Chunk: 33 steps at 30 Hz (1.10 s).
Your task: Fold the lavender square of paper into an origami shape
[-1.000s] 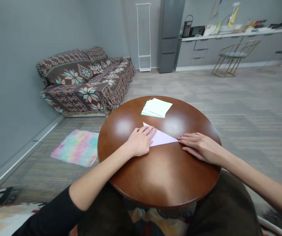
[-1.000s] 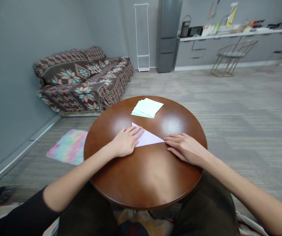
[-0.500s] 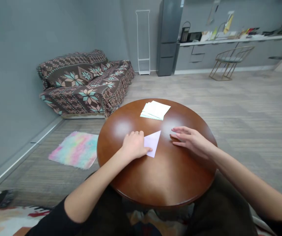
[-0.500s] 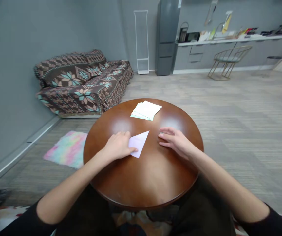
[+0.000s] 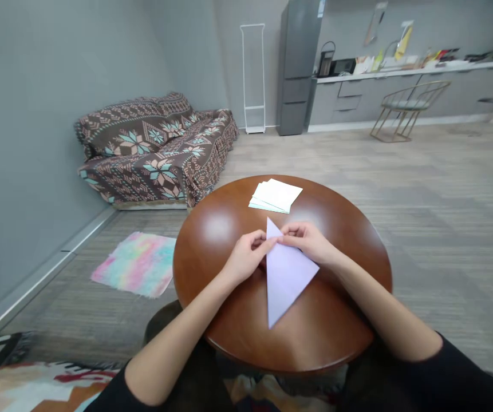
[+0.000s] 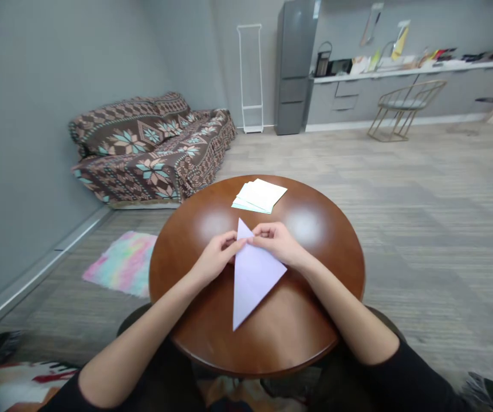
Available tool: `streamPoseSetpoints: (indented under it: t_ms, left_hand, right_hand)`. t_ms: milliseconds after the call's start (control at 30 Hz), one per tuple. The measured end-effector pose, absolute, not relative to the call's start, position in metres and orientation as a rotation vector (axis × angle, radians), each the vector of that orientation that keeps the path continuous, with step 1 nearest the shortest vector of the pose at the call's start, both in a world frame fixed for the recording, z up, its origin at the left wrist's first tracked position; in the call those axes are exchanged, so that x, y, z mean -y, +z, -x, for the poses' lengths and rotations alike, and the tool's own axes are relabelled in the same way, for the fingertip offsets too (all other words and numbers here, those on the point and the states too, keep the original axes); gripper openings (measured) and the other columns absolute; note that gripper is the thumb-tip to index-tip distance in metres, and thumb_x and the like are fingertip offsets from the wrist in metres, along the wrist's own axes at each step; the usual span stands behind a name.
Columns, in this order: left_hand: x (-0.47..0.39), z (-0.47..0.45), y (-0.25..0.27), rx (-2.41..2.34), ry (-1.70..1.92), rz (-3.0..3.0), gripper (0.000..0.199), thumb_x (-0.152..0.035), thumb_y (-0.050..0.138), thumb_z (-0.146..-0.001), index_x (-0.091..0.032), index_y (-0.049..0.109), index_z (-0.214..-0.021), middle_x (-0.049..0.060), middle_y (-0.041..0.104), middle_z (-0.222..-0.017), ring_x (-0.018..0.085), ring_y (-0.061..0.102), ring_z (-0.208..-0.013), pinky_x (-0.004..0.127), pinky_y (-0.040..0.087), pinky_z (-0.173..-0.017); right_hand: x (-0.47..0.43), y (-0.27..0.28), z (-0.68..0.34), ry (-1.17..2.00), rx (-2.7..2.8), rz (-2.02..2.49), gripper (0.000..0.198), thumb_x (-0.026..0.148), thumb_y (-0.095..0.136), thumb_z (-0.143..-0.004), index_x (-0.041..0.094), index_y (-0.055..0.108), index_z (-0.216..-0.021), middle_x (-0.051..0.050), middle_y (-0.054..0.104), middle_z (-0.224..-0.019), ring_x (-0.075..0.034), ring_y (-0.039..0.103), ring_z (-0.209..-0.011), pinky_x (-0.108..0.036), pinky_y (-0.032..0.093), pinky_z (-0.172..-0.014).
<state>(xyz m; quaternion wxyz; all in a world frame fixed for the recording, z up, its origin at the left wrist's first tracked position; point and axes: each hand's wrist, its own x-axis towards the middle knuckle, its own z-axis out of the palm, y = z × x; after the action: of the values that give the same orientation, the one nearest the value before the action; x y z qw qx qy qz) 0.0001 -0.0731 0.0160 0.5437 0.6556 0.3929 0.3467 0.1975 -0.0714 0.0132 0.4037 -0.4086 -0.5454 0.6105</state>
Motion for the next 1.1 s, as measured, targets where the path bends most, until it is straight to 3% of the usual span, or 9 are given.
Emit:
streamPoseSetpoints:
  t_ms: [167,600,800,933,1100]
  left_hand:
    - [0.075,-0.003,0.015,-0.910,1.154,-1.516,0.019,-0.034,0.071,-0.084,-0.017,0.063,-0.081,0.000,0.063,-0.076,0.013,0.058,-0.070,0.024,0.048,-0.067]
    - [0.079,-0.002,0.014,-0.948,1.212,-1.500,0.019,-0.034,0.069,-0.086,-0.017,0.071,-0.077,0.003,0.072,-0.078,0.015,0.062,-0.068,0.027,0.050,-0.068]
    - [0.074,0.000,0.010,-1.007,1.326,-1.400,0.024,-0.036,0.065,-0.088,-0.016,0.072,-0.076,0.002,0.066,-0.069,0.014,0.060,-0.063,0.026,0.050,-0.061]
    - [0.074,0.000,0.010,-0.965,1.159,-1.358,0.029,-0.044,0.063,-0.088,-0.016,0.071,-0.083,0.005,0.068,-0.081,0.018,0.063,-0.071,0.026,0.052,-0.057]
    - [0.075,-0.002,0.008,-1.045,1.040,-1.558,0.027,-0.038,0.068,-0.085,-0.015,0.066,-0.072,0.001,0.063,-0.070,0.013,0.055,-0.065,0.024,0.045,-0.061]
  right_hand:
    - [0.081,0.016,-0.200,1.396,1.652,1.020,0.029,0.045,0.078,-0.080,0.017,0.069,-0.079,0.003,0.059,-0.065,-0.011,0.050,-0.058,-0.023,0.036,-0.054]
    - [0.088,0.019,-0.199,1.280,1.751,1.056,0.028,0.045,0.070,-0.087,0.018,0.070,-0.079,-0.001,0.063,-0.072,-0.014,0.053,-0.063,-0.025,0.038,-0.055]
    - [0.089,0.020,-0.197,1.331,1.797,1.056,0.028,0.042,0.070,-0.087,0.017,0.067,-0.074,0.001,0.059,-0.065,-0.012,0.050,-0.059,-0.025,0.036,-0.055]
    - [0.083,0.015,-0.198,1.276,1.552,1.124,0.030,0.045,0.071,-0.085,0.018,0.065,-0.073,0.000,0.064,-0.068,-0.014,0.054,-0.060,-0.026,0.039,-0.055]
    - [0.076,0.011,-0.205,1.264,1.331,1.149,0.032,0.048,0.073,-0.082,0.017,0.067,-0.079,-0.001,0.065,-0.073,-0.014,0.054,-0.063,-0.027,0.038,-0.057]
